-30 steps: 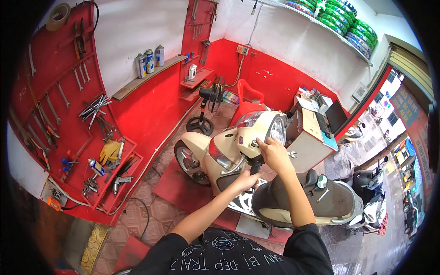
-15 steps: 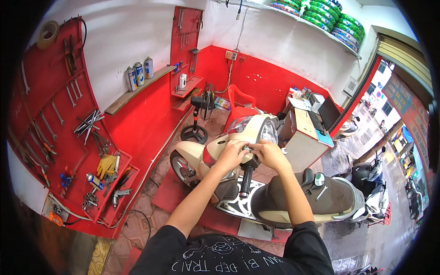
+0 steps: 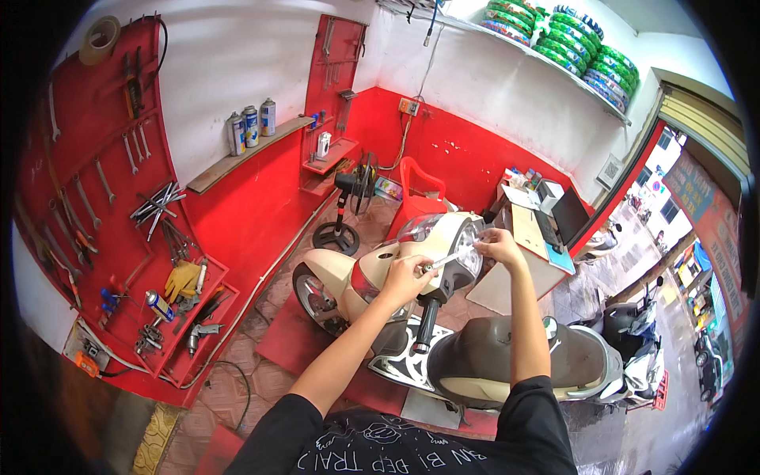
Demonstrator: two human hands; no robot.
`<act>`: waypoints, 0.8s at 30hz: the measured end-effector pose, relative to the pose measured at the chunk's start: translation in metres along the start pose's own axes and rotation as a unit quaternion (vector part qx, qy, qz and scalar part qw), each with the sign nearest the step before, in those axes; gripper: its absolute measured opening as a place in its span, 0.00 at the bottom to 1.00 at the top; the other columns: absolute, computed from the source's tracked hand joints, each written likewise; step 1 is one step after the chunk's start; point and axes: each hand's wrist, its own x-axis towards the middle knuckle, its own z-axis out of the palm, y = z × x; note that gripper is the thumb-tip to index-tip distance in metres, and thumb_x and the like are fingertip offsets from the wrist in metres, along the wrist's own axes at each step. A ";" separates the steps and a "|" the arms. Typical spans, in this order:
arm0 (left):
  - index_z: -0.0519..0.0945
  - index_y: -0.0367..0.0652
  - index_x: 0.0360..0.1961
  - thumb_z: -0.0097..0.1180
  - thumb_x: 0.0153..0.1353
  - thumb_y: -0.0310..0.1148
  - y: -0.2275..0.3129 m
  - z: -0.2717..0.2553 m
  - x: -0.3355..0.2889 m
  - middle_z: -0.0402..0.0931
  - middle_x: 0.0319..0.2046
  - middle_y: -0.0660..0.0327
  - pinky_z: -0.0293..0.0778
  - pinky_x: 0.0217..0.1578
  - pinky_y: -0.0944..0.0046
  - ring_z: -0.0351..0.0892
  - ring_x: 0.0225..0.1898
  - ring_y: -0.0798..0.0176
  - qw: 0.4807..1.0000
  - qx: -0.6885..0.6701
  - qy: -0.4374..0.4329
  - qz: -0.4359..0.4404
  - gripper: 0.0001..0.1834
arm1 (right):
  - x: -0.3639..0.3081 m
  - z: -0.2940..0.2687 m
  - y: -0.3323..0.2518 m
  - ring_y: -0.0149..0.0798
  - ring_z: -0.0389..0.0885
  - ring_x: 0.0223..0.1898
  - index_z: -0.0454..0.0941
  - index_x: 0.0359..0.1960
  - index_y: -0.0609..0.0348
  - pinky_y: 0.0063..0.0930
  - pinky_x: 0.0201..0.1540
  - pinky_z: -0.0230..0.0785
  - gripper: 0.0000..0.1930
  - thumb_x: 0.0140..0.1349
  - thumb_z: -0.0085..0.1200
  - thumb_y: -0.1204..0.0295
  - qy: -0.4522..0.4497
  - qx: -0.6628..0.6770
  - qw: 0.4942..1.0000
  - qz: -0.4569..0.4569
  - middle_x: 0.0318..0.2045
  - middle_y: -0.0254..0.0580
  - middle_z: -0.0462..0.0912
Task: The person removes the left mirror from a scooter using a wrench, places it on the seat, then selects a new mirror from a tool rack and installs it onto the handlebar with the wrench.
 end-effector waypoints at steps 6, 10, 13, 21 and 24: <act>0.77 0.35 0.47 0.74 0.48 0.39 -0.027 0.016 -0.001 0.82 0.29 0.58 0.74 0.33 0.66 0.76 0.28 0.68 0.997 -0.038 0.056 -0.040 0.29 | 0.067 0.082 -0.038 0.35 0.85 0.32 0.74 0.55 0.71 0.28 0.37 0.78 0.31 0.48 0.68 0.71 0.050 -0.084 0.995 -0.018 0.35 0.52 0.85; 0.64 0.37 0.59 0.77 0.42 0.36 -0.030 0.023 0.002 0.81 0.31 0.59 0.73 0.33 0.67 0.74 0.28 0.69 0.988 -0.102 0.065 -0.097 0.45 | 0.081 0.148 -0.071 0.43 0.86 0.40 0.75 0.54 0.69 0.35 0.45 0.77 0.34 0.45 0.70 0.65 0.052 -0.230 0.967 -0.096 0.40 0.55 0.84; 0.70 0.36 0.55 0.76 0.43 0.36 -0.036 0.024 0.002 0.81 0.32 0.59 0.73 0.33 0.68 0.76 0.30 0.69 0.982 -0.131 0.064 -0.120 0.39 | 0.052 0.199 -0.101 0.49 0.84 0.44 0.78 0.50 0.64 0.38 0.48 0.75 0.29 0.45 0.70 0.65 0.010 -0.230 0.948 -0.220 0.42 0.55 0.84; 0.84 0.44 0.44 0.71 0.49 0.37 -0.073 0.018 -0.002 0.82 0.40 0.58 0.71 0.51 0.60 0.77 0.45 0.60 0.986 -0.153 0.011 0.064 0.20 | -0.111 0.208 -0.129 0.54 0.77 0.23 0.78 0.21 0.59 0.45 0.31 0.71 0.11 0.48 0.67 0.66 0.013 -0.187 0.888 -0.420 0.20 0.48 0.79; 0.88 0.51 0.34 0.71 0.49 0.38 -0.044 0.012 0.009 0.83 0.31 0.60 0.71 0.47 0.61 0.75 0.40 0.63 0.995 -0.092 -0.034 -0.031 0.10 | -0.133 0.176 -0.078 0.45 0.72 0.18 0.73 0.17 0.58 0.34 0.25 0.64 0.12 0.45 0.68 0.74 0.002 -0.024 0.906 -0.423 0.15 0.42 0.74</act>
